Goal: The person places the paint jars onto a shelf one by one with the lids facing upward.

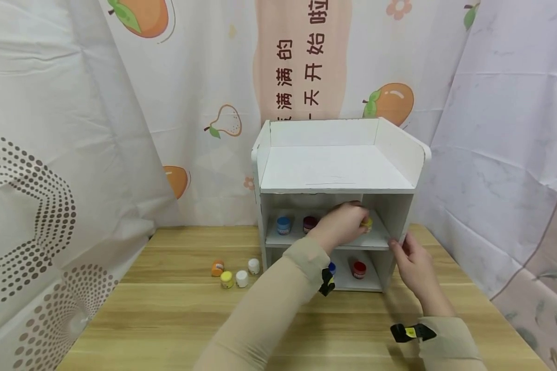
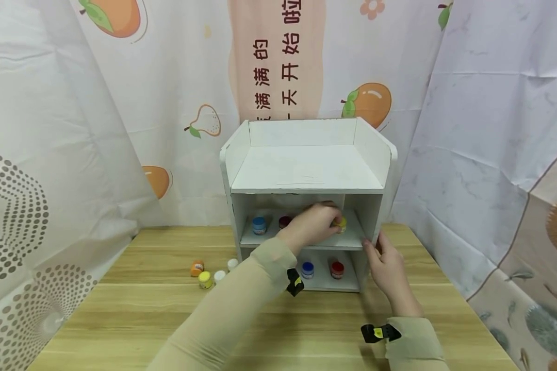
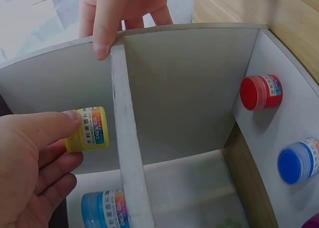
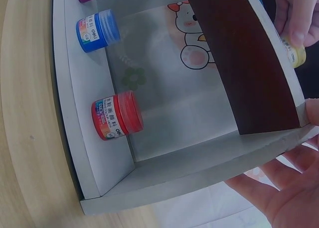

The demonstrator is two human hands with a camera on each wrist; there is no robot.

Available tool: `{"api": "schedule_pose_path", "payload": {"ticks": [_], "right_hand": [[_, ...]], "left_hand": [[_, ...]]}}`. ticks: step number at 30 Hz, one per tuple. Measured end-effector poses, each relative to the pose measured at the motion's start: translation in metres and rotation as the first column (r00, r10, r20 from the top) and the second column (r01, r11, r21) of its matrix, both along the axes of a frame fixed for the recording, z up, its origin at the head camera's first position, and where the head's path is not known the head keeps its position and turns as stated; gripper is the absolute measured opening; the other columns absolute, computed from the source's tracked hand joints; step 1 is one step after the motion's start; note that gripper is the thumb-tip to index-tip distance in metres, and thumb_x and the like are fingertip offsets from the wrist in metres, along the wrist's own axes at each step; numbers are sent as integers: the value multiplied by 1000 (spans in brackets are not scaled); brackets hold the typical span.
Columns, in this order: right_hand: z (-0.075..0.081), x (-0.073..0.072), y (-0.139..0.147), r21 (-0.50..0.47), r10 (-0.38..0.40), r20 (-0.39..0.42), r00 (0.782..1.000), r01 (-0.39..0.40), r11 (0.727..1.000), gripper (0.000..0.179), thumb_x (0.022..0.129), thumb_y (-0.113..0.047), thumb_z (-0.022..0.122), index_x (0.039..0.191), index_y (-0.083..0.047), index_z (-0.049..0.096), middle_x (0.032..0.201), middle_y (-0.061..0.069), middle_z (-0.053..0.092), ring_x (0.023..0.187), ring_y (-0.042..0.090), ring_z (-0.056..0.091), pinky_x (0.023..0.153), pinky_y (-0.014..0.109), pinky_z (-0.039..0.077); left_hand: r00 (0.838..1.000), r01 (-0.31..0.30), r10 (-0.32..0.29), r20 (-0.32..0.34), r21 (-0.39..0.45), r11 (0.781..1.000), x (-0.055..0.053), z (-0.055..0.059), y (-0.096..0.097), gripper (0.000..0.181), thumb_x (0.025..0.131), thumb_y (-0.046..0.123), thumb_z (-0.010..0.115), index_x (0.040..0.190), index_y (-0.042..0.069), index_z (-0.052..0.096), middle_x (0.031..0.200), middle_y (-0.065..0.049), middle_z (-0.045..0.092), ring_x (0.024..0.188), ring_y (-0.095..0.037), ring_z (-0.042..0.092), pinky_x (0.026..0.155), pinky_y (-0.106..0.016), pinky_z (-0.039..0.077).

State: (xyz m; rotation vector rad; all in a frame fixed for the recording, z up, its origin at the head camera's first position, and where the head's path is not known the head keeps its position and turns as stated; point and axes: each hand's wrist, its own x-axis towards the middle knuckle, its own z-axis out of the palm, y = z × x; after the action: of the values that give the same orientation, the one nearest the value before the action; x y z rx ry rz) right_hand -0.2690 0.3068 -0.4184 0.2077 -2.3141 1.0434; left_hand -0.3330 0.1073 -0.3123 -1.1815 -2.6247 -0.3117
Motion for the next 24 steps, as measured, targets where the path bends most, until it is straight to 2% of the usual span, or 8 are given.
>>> {"api": "schedule_pose_path", "payload": {"ticks": [5, 9, 11, 13, 17, 24], "right_hand": [[-1, -1, 1, -2, 0, 0, 1000, 0, 1000, 42, 107, -27, 53, 140, -1, 53, 122, 25, 66, 109, 34, 63, 76, 5, 40], [-3, -3, 1, 0, -11, -11, 1000, 11, 1000, 39, 106, -27, 54, 137, -2, 55, 121, 22, 67, 106, 13, 62, 77, 5, 41], [-4, -3, 1, 1, -14, -15, 1000, 14, 1000, 39, 106, -27, 55, 136, -2, 56, 121, 22, 67, 105, 9, 61, 77, 5, 41], [-4, -3, 1, -3, -9, -15, 1000, 9, 1000, 39, 106, -26, 54, 136, -1, 55, 121, 23, 67, 106, 15, 63, 77, 5, 40], [-3, -3, 1, -13, 7, -7, 1000, -7, 1000, 42, 107, -26, 52, 140, 0, 53, 124, 26, 65, 111, 37, 63, 77, 4, 39], [-1, -1, 1, -12, 6, 3, 1000, -6, 1000, 43, 107, -26, 52, 141, 0, 51, 125, 27, 64, 111, 39, 62, 77, 5, 39]], "left_hand": [[999, -32, 31, -26, -13, 999, 0, -3, 5, 9, 98, 25, 71, 95, 16, 69, 90, 9, 62, 74, -1, 54, 67, -14, 45], [996, -58, 55, -64, -56, 997, 0, -5, 7, 9, 98, 26, 71, 97, 17, 69, 89, 10, 63, 74, 0, 55, 67, -15, 45], [995, -57, 51, -82, -74, 996, 0, -5, 8, 9, 98, 26, 70, 98, 17, 70, 88, 10, 63, 74, -1, 56, 67, -16, 46], [995, -55, 48, -92, -81, 995, 0, -5, 9, 9, 99, 26, 70, 97, 18, 71, 89, 10, 62, 75, -1, 55, 67, -16, 46], [993, -57, 48, -112, -80, 995, 0, -4, 9, 9, 101, 23, 66, 96, 19, 72, 92, 10, 60, 77, -1, 53, 69, -17, 46], [987, -78, 66, -145, -82, 994, -1, -4, 10, 10, 101, 21, 63, 98, 20, 73, 93, 9, 61, 78, -2, 53, 69, -18, 46]]}}
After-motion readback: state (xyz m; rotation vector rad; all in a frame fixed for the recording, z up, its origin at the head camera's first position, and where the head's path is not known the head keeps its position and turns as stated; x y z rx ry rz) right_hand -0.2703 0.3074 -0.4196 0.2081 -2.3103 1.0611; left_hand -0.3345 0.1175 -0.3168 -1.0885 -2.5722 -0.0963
